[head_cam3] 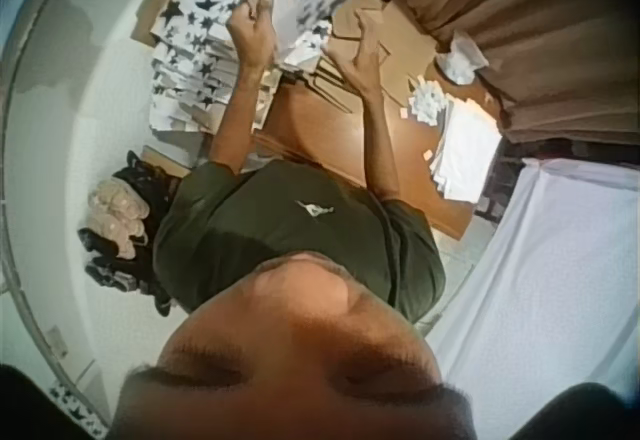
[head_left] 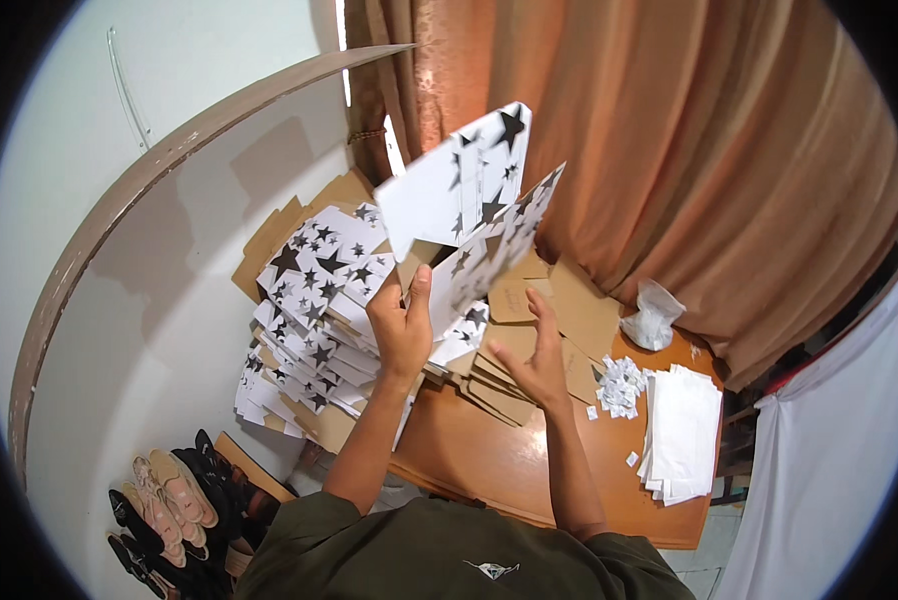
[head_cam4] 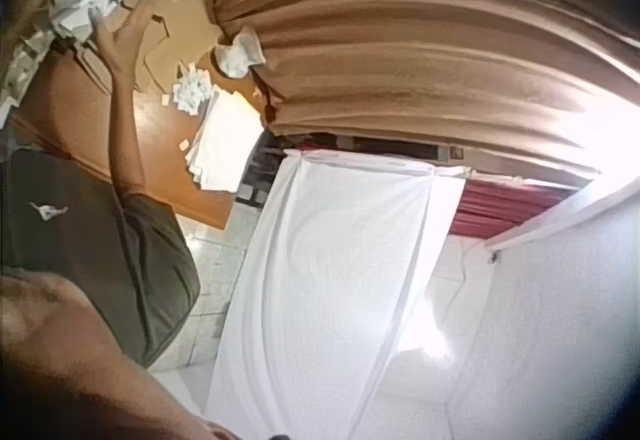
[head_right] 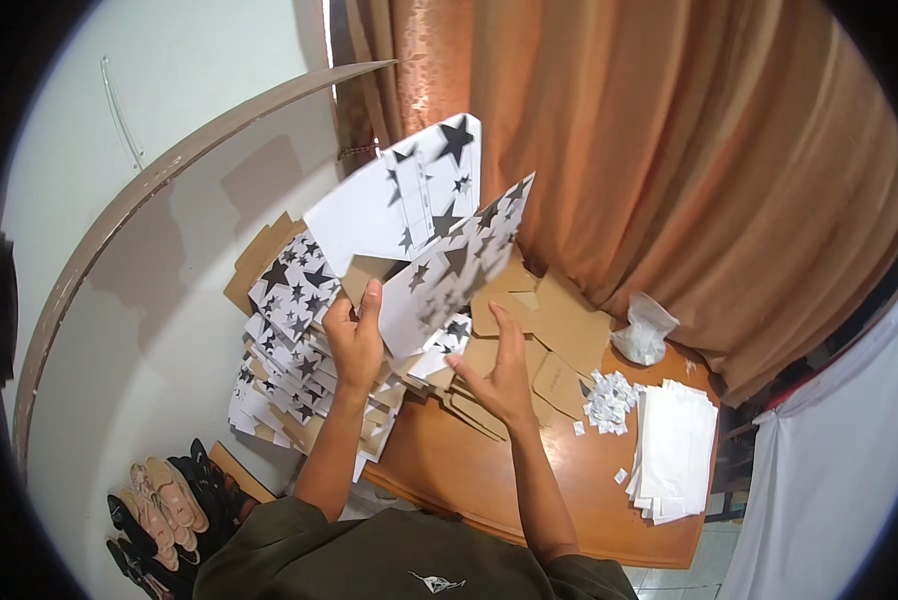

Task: The recorder folds flat cardboard pieces into shoe boxes, inserts tissue paper, and stacks the completed boxes on a shelf.

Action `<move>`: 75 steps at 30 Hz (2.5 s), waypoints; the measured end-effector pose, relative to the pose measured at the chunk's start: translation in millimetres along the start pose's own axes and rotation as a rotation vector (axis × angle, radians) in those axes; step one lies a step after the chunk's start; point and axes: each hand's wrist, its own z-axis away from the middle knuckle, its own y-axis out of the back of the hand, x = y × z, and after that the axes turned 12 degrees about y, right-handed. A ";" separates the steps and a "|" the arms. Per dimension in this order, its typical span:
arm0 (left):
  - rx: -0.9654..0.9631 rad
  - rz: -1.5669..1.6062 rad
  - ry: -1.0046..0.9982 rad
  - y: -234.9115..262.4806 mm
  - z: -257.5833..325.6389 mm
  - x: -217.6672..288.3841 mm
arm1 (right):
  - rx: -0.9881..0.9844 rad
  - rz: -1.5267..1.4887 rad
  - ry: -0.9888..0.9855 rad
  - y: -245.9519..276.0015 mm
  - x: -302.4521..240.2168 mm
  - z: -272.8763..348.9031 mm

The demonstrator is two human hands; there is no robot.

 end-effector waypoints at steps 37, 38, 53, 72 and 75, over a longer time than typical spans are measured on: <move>-0.965 -0.196 0.141 -139.5 282.1 57.0 | 0.368 0.240 -0.699 278.2 -22.0 254.0; -0.991 -0.269 0.092 -135.2 282.1 56.9 | 0.381 0.420 -0.663 273.1 -18.8 250.9; -1.155 -0.330 0.096 -133.0 273.9 4.7 | 0.285 0.655 -0.635 212.8 -21.3 210.3; -0.927 -0.547 0.018 -166.9 304.1 29.3 | 0.275 0.569 -0.598 251.2 -19.9 222.8; -0.988 -0.460 0.075 -167.0 302.2 27.4 | 0.229 0.525 -0.636 258.2 -21.8 223.9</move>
